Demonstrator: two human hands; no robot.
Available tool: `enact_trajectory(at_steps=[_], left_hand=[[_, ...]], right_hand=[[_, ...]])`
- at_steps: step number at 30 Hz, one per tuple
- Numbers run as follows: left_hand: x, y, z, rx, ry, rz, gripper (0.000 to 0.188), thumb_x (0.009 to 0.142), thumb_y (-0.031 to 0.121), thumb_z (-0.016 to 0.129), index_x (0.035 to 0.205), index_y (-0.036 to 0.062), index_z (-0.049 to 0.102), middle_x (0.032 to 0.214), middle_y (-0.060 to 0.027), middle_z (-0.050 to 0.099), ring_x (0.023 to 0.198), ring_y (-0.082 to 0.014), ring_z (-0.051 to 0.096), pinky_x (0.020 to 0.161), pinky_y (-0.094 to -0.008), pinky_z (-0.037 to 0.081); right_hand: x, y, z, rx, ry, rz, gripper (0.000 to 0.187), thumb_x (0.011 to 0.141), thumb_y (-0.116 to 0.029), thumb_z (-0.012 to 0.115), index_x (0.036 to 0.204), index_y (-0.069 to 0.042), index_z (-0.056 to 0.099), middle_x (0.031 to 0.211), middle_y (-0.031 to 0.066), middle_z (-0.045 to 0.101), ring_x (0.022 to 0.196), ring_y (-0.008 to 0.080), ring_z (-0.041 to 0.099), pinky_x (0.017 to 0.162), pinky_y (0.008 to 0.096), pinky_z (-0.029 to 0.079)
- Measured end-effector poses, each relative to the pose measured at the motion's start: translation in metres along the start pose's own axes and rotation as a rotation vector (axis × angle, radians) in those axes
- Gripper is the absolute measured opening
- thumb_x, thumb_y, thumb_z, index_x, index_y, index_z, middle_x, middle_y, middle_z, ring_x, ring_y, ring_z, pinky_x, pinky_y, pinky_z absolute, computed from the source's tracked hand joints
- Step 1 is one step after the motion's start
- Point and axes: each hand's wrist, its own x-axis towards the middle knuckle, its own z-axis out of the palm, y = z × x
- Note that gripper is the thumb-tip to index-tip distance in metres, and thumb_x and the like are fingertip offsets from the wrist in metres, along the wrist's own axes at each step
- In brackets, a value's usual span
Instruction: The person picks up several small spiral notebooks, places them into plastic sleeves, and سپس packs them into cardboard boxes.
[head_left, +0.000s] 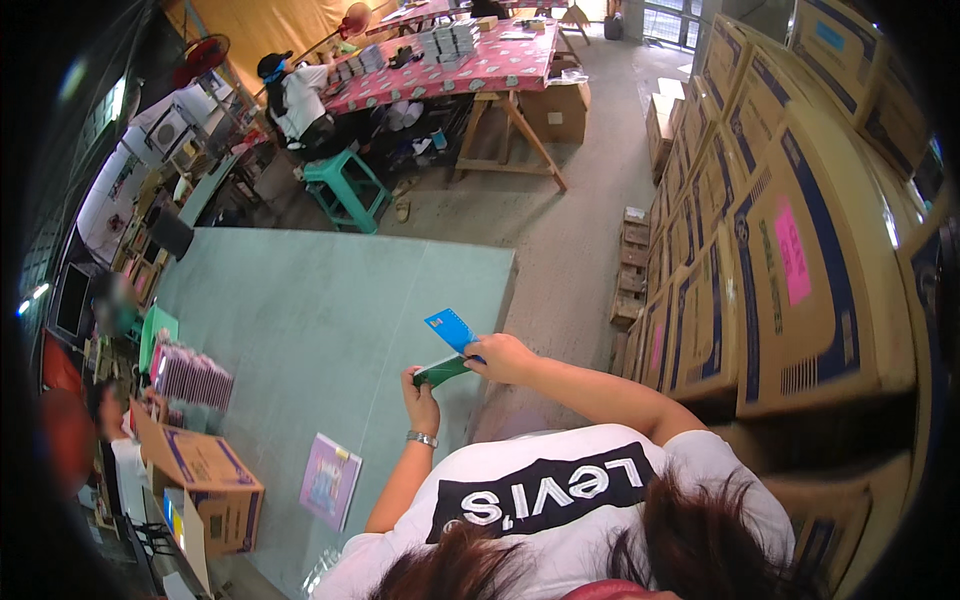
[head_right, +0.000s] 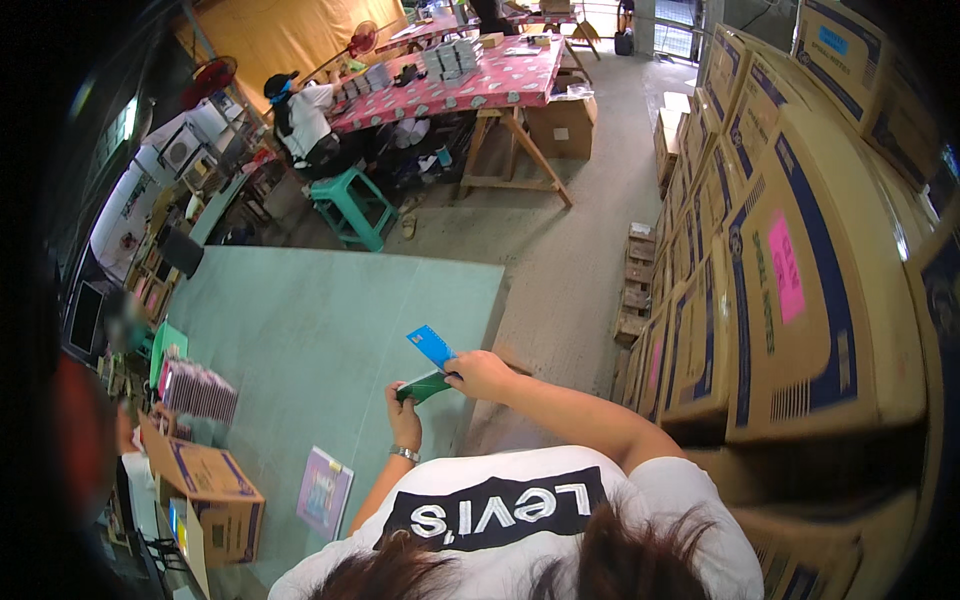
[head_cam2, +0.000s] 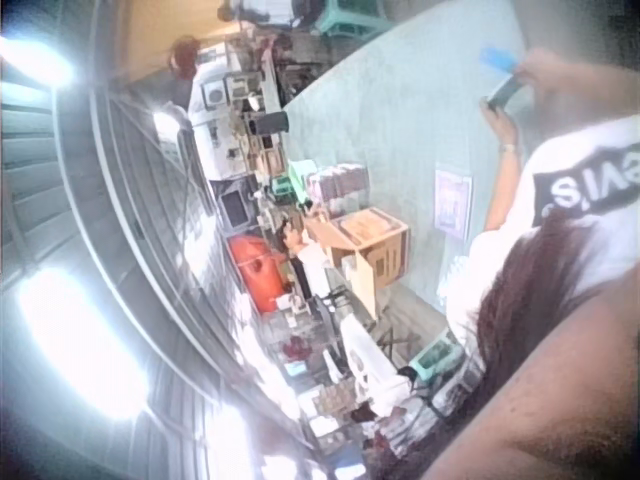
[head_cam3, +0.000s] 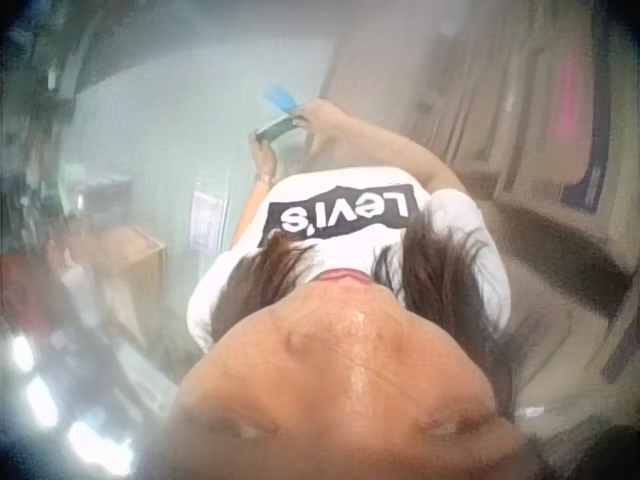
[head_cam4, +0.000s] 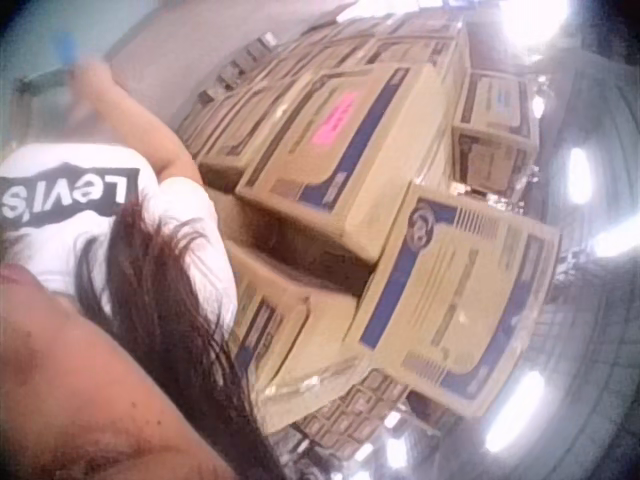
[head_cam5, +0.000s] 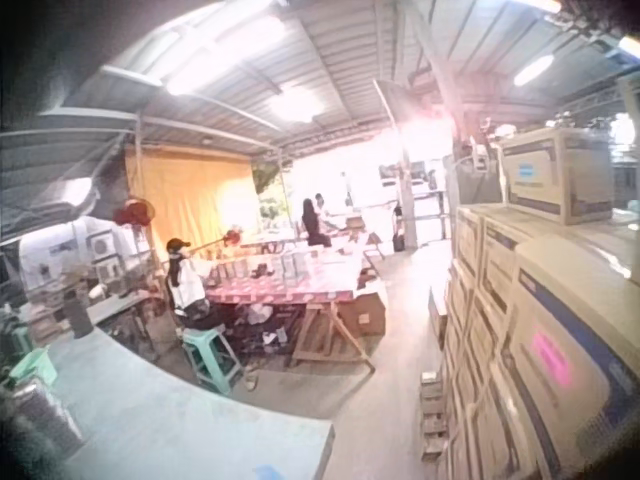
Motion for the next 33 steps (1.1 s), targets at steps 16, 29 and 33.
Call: enact_trajectory(at_steps=[16, 29, 33], left_hand=[[0.378, 0.092, 0.456, -0.507, -1.709, -0.868, 0.061, 0.082, 0.045, 0.064, 0.124, 0.0027, 0.05, 0.117, -0.0157, 0.059, 0.105, -0.0304, 0.061, 0.092, -0.0467, 0.048], [0.591, 0.13, 0.782, -0.608, -1.536, -0.79, 0.077, 0.073, 0.039, 0.073, 0.132, 0.0004, 0.041, 0.124, -0.0208, 0.054, 0.103, -0.0306, 0.062, 0.086, -0.0447, 0.053], [0.677, 0.142, 0.857, -0.571, -1.281, -0.516, 0.06, 0.081, 0.029, 0.069, 0.128, -0.0002, 0.046, 0.123, -0.0161, 0.056, 0.104, -0.0262, 0.061, 0.089, -0.0415, 0.051]], right_hand=[[0.114, 0.284, -0.424, 0.073, -0.009, 0.419, 0.024, 0.08, -0.022, 0.069, 0.097, -0.005, 0.069, 0.082, 0.0134, 0.066, 0.073, 0.0233, 0.061, 0.072, 0.0334, 0.048], [0.274, 0.56, -0.652, 0.015, 0.287, 0.43, 0.044, 0.085, -0.032, 0.067, 0.118, -0.005, 0.061, 0.109, 0.0203, 0.063, 0.101, 0.032, 0.06, 0.086, 0.0384, 0.047], [0.346, 0.663, -0.708, -0.106, 0.37, 0.558, 0.062, 0.09, -0.055, 0.051, 0.127, -0.006, 0.053, 0.122, 0.0248, 0.053, 0.116, 0.0364, 0.05, 0.096, 0.0431, 0.041]])
